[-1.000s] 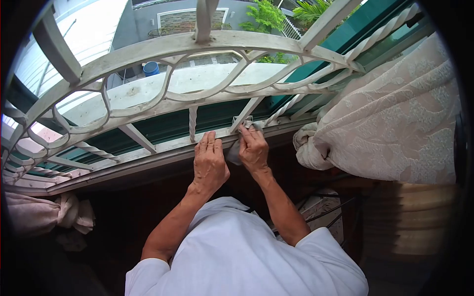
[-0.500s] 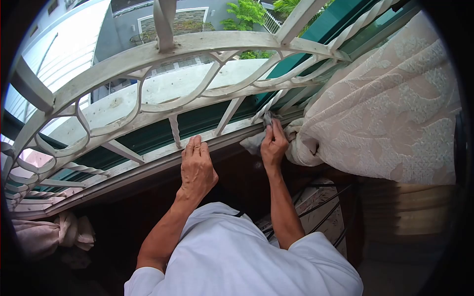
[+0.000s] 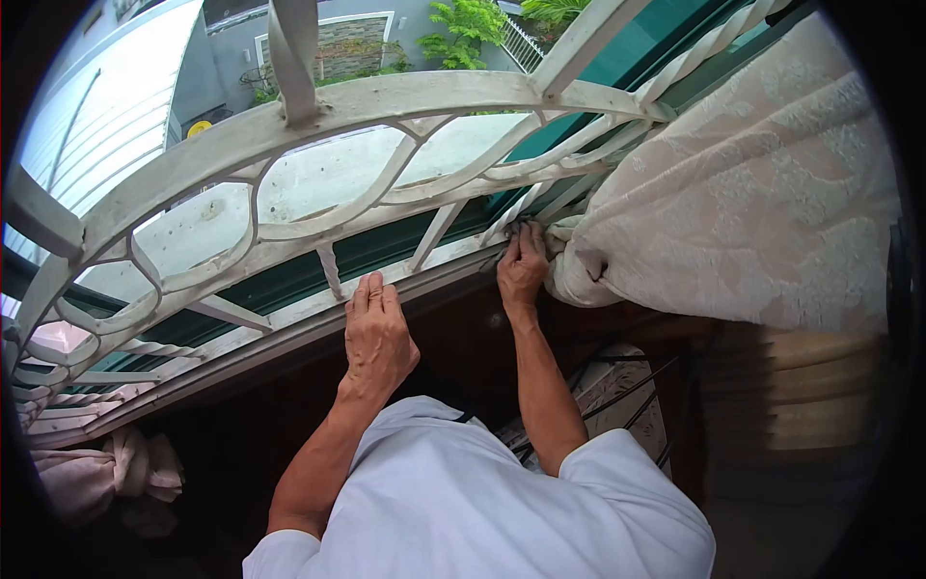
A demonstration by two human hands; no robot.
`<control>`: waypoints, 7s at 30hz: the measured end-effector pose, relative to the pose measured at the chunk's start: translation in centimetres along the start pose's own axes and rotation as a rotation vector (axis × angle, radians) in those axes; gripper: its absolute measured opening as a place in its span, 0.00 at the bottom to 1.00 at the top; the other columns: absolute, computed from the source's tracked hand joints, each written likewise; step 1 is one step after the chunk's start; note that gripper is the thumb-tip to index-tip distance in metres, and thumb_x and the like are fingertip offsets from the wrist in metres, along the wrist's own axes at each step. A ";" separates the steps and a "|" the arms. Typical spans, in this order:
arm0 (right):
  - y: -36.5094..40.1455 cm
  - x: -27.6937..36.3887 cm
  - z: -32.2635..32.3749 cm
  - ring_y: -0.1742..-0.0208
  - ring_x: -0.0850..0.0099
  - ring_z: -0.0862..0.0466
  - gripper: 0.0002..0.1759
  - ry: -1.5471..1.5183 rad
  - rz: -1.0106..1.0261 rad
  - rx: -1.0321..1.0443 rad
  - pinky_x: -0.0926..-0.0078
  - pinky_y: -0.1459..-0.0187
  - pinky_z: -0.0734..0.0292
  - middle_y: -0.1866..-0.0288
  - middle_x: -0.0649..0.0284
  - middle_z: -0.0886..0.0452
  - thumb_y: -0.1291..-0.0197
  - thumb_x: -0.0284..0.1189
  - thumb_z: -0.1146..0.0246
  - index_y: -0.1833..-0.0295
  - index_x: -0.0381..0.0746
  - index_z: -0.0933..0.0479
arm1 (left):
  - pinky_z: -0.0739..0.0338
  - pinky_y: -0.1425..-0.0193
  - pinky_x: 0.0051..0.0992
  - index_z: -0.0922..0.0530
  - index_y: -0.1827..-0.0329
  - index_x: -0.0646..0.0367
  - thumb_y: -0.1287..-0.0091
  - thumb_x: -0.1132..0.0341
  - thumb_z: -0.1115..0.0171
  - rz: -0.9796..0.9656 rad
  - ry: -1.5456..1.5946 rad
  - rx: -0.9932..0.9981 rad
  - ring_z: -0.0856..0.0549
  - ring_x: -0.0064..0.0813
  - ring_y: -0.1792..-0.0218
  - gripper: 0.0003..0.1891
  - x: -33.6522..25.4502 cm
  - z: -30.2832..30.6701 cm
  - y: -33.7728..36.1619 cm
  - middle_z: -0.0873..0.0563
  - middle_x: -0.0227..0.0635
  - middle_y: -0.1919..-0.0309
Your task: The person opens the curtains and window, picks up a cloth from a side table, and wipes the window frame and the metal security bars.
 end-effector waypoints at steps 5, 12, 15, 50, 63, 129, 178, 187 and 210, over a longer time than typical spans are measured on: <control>-1.7 -1.4 0.8 0.45 0.40 0.15 0.11 -0.030 0.058 0.214 0.55 0.41 0.20 0.44 0.40 0.15 0.30 0.24 0.41 0.50 0.28 0.18 | 0.29 0.28 0.51 0.24 0.42 0.80 0.52 0.81 0.39 0.005 -0.020 -0.018 0.23 0.62 0.33 0.28 0.0 0.0 -0.4 0.21 0.67 0.37; -0.1 1.7 3.5 0.45 0.43 0.13 0.11 -0.315 -0.361 0.257 0.58 0.40 0.18 0.50 0.42 0.12 0.32 0.21 0.39 0.51 0.27 0.16 | 0.28 0.28 0.50 0.24 0.43 0.82 0.49 0.78 0.37 -0.008 -0.038 -0.018 0.22 0.61 0.33 0.27 0.1 0.3 -0.5 0.21 0.68 0.38; 2.4 6.4 3.3 0.46 0.44 0.12 0.12 -0.386 0.021 0.095 0.57 0.40 0.18 0.49 0.45 0.12 0.36 0.17 0.36 0.48 0.28 0.15 | 0.28 0.28 0.47 0.24 0.43 0.81 0.50 0.78 0.36 -0.030 -0.023 -0.011 0.22 0.60 0.33 0.28 0.2 0.3 -0.5 0.21 0.67 0.38; 0.1 0.8 3.9 0.61 0.41 0.16 0.07 -0.200 -0.230 0.164 0.55 0.59 0.21 0.64 0.45 0.16 0.33 0.22 0.39 0.61 0.28 0.20 | 0.29 0.27 0.51 0.24 0.44 0.81 0.52 0.82 0.39 -0.027 0.023 0.006 0.23 0.62 0.34 0.26 0.2 0.5 -0.5 0.22 0.68 0.37; 2.0 7.0 3.7 0.55 0.54 0.11 0.13 -0.439 -0.156 0.066 0.68 0.53 0.17 0.50 0.45 0.12 0.30 0.24 0.37 0.46 0.27 0.17 | 0.29 0.26 0.48 0.24 0.44 0.80 0.52 0.78 0.36 -0.016 -0.010 0.038 0.23 0.59 0.32 0.28 0.2 0.4 -0.4 0.21 0.68 0.37; -6.9 45.1 22.4 0.56 0.59 0.12 0.18 -0.557 0.889 0.991 0.63 0.57 0.18 0.58 0.52 0.14 0.49 0.32 0.31 0.55 0.33 0.17 | 0.20 0.41 0.34 0.19 0.45 0.66 0.33 0.75 0.32 0.108 1.492 -0.016 0.13 0.33 0.56 0.14 8.2 24.2 13.5 0.13 0.35 0.55; 13.3 34.2 17.8 0.50 0.77 0.15 0.15 -1.915 -0.774 0.253 0.76 0.44 0.22 0.54 0.63 0.15 0.37 0.22 0.27 0.49 0.36 0.24 | 0.20 0.51 0.34 0.23 0.40 0.67 0.36 0.58 0.22 0.306 0.955 0.270 0.14 0.34 0.54 0.28 11.4 19.7 17.8 0.14 0.46 0.49; 17.2 31.3 20.0 0.43 0.73 0.17 0.15 -1.704 -0.703 0.040 0.72 0.38 0.25 0.48 0.62 0.14 0.46 0.20 0.23 0.56 0.38 0.22 | 0.25 0.54 0.19 0.19 0.48 0.64 0.30 0.62 0.26 0.315 1.211 0.419 0.19 0.15 0.58 0.17 10.6 14.1 17.6 0.14 0.25 0.62; 16.1 24.7 11.0 0.48 0.81 0.16 0.16 -1.618 -0.880 0.518 0.80 0.45 0.22 0.49 0.66 0.13 0.29 0.30 0.34 0.40 0.36 0.18 | 0.18 0.58 0.38 0.20 0.50 0.61 0.39 0.72 0.31 -0.273 0.617 0.374 0.12 0.50 0.63 0.14 1.7 12.9 6.0 0.13 0.47 0.64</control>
Point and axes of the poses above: each hand's wrist, its own y-axis away from the middle knuckle, its own z-axis out of the back of the hand, x = y × z, the point moved 6 cm from there along -y, towards the middle knuckle
